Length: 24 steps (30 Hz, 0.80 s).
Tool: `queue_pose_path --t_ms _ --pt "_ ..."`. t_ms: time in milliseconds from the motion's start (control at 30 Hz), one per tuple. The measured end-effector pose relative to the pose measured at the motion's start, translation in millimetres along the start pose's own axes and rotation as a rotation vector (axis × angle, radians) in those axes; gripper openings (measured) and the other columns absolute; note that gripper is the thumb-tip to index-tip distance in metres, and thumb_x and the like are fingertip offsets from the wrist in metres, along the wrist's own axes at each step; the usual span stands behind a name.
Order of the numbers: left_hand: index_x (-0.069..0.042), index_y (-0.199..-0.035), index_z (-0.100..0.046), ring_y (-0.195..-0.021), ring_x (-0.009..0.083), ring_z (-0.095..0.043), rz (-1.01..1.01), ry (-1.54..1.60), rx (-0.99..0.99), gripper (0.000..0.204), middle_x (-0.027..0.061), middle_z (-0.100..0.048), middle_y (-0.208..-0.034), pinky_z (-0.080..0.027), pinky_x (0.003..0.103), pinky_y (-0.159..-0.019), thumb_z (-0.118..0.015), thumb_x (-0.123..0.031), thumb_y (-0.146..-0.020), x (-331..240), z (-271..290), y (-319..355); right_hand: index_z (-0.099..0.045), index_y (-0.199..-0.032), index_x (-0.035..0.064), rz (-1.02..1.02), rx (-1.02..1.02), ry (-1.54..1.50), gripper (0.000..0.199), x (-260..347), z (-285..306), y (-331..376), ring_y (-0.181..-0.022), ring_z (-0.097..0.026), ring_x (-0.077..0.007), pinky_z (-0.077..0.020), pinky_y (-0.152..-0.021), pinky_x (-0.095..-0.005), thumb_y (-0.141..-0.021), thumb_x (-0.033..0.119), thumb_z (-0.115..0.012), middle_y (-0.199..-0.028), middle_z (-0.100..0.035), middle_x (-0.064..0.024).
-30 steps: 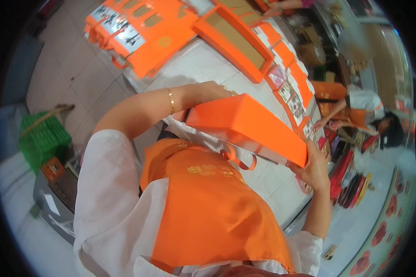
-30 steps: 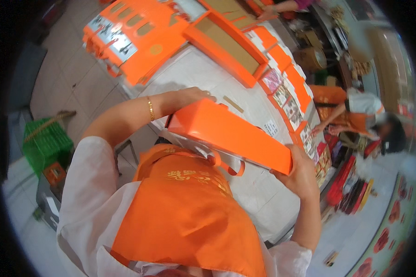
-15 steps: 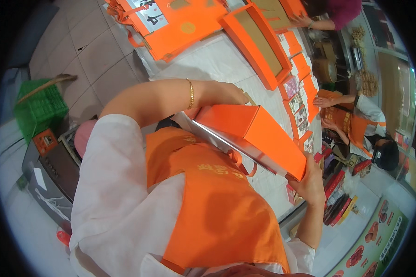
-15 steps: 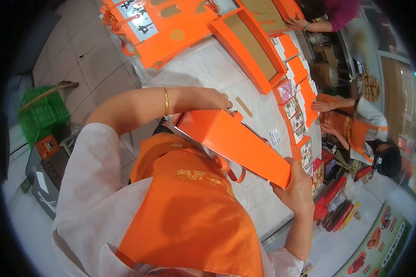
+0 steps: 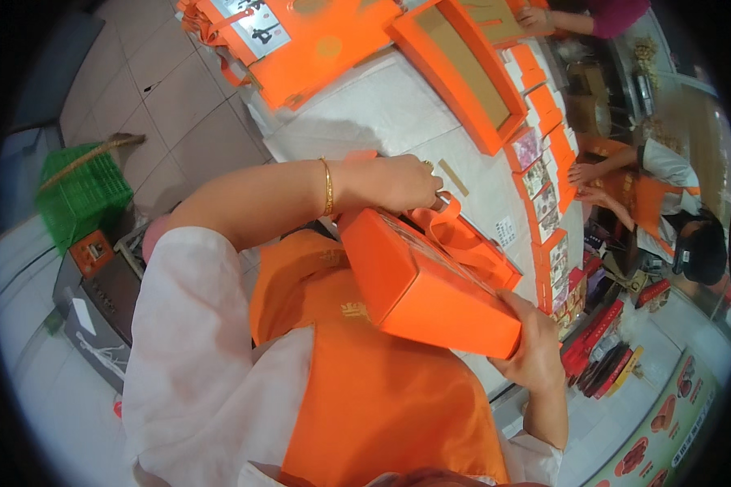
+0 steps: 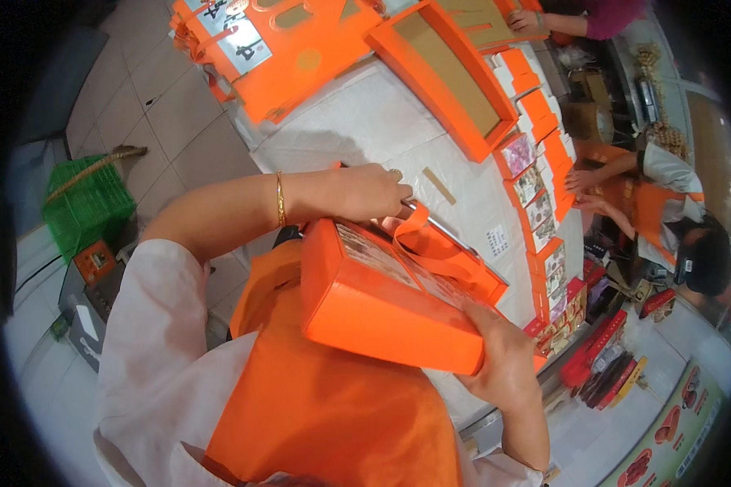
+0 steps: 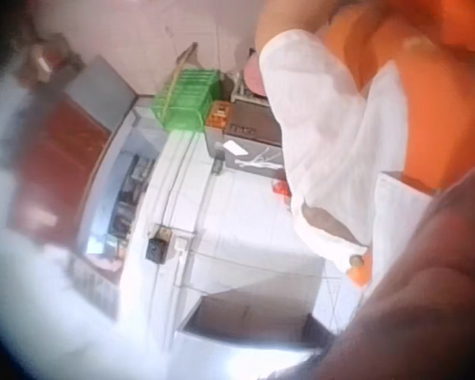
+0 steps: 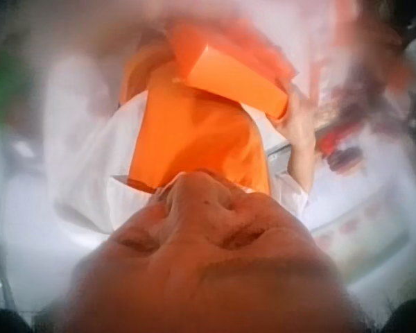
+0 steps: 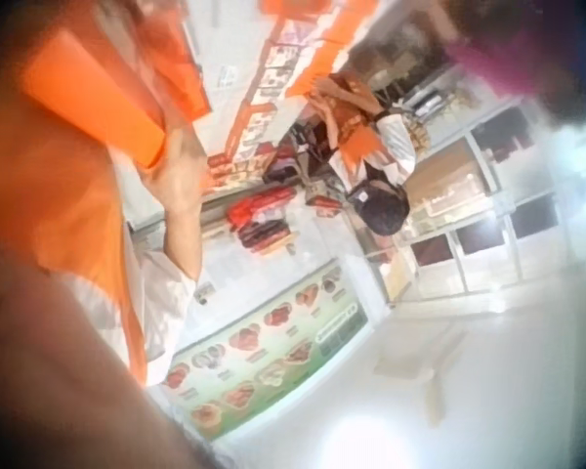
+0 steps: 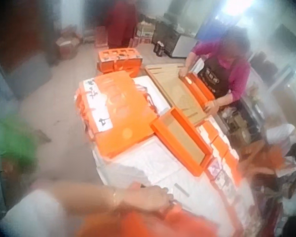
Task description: The person assembles orange gift boxes by placing small wrapped items into compartments, inserting cardboard dividers, and closing the lids. The person repeatedly handles multiple boxes, arranging contents and securing the packaging on a table.
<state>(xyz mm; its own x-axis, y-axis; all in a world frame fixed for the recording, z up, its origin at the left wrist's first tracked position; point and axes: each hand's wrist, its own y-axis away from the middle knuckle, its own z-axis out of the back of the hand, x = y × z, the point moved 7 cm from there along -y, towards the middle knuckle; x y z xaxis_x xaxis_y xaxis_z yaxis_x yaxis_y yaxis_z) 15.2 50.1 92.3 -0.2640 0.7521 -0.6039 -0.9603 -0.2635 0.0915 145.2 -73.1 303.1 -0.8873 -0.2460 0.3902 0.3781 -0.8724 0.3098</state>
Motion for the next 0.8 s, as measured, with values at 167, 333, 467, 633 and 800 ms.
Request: queue_pose_path --t_ms 167,333,467,633,800 --pt "-0.018 -0.111 -0.070 -0.105 0.0308 -0.059 -0.040 -0.004 -0.083 0.028 0.0092 -0.060 -0.110 -0.055 0.041 -0.079 -0.064 -0.017 -0.084 -0.2 4.8 0.6 -0.054 -0.124 0.0019 0.040 -0.041 -0.008 0.068 0.5 -4.7 2.6 -0.092 -0.069 -0.0388 -0.0557 -0.077 -0.0416 -0.063 0.010 -0.082 -0.107 -0.069 -0.0196" --pt "-0.018 -0.116 -0.068 -0.113 0.0331 -0.058 0.075 0.026 0.093 0.028 0.0120 -0.058 -0.115 -0.052 0.044 -0.087 -0.058 -0.024 -0.091 4.2 7.1 1.6 -0.053 -0.127 0.0042 -0.029 0.024 -0.036 0.070 -6.3 -1.3 -8.7 -0.089 -0.068 -0.0383 -0.0551 -0.076 -0.0426 -0.064 0.010 -0.083 -0.104 -0.069 -0.0177" --pt "-0.015 -0.118 -0.066 -0.117 0.0344 -0.057 0.241 0.215 0.150 0.030 0.0124 -0.057 -0.122 -0.050 0.046 -0.092 -0.052 -0.031 -0.097 -1.2 21.8 11.7 -0.054 -0.125 0.0049 -0.118 0.104 -0.023 0.068 -6.5 -0.6 -10.9 -0.089 -0.068 -0.0395 -0.0551 -0.075 -0.0429 -0.064 0.009 -0.081 -0.101 -0.069 -0.0185" --pt "-0.012 -0.123 -0.063 -0.117 0.0350 -0.058 0.180 0.209 0.112 0.036 0.0159 -0.059 -0.124 -0.050 0.047 -0.094 -0.047 -0.034 -0.100 -4.4 15.9 13.6 -0.054 -0.126 0.0059 -0.092 0.179 -0.010 0.067 -0.8 0.8 -13.7 -0.089 -0.067 -0.0401 -0.0552 -0.075 -0.0435 -0.065 0.010 -0.081 -0.101 -0.069 -0.0186" --pt "-0.006 -0.121 -0.062 -0.113 0.0387 -0.060 0.119 0.126 0.128 0.035 0.0215 -0.062 -0.117 -0.051 0.049 -0.090 -0.050 -0.028 -0.097 3.9 10.4 1.6 -0.053 -0.127 0.0044 -0.024 0.217 -0.032 0.069 0.3 1.2 -21.1 -0.092 -0.067 -0.0395 -0.0549 -0.078 -0.0440 -0.066 0.014 -0.083 -0.103 -0.068 -0.0186"
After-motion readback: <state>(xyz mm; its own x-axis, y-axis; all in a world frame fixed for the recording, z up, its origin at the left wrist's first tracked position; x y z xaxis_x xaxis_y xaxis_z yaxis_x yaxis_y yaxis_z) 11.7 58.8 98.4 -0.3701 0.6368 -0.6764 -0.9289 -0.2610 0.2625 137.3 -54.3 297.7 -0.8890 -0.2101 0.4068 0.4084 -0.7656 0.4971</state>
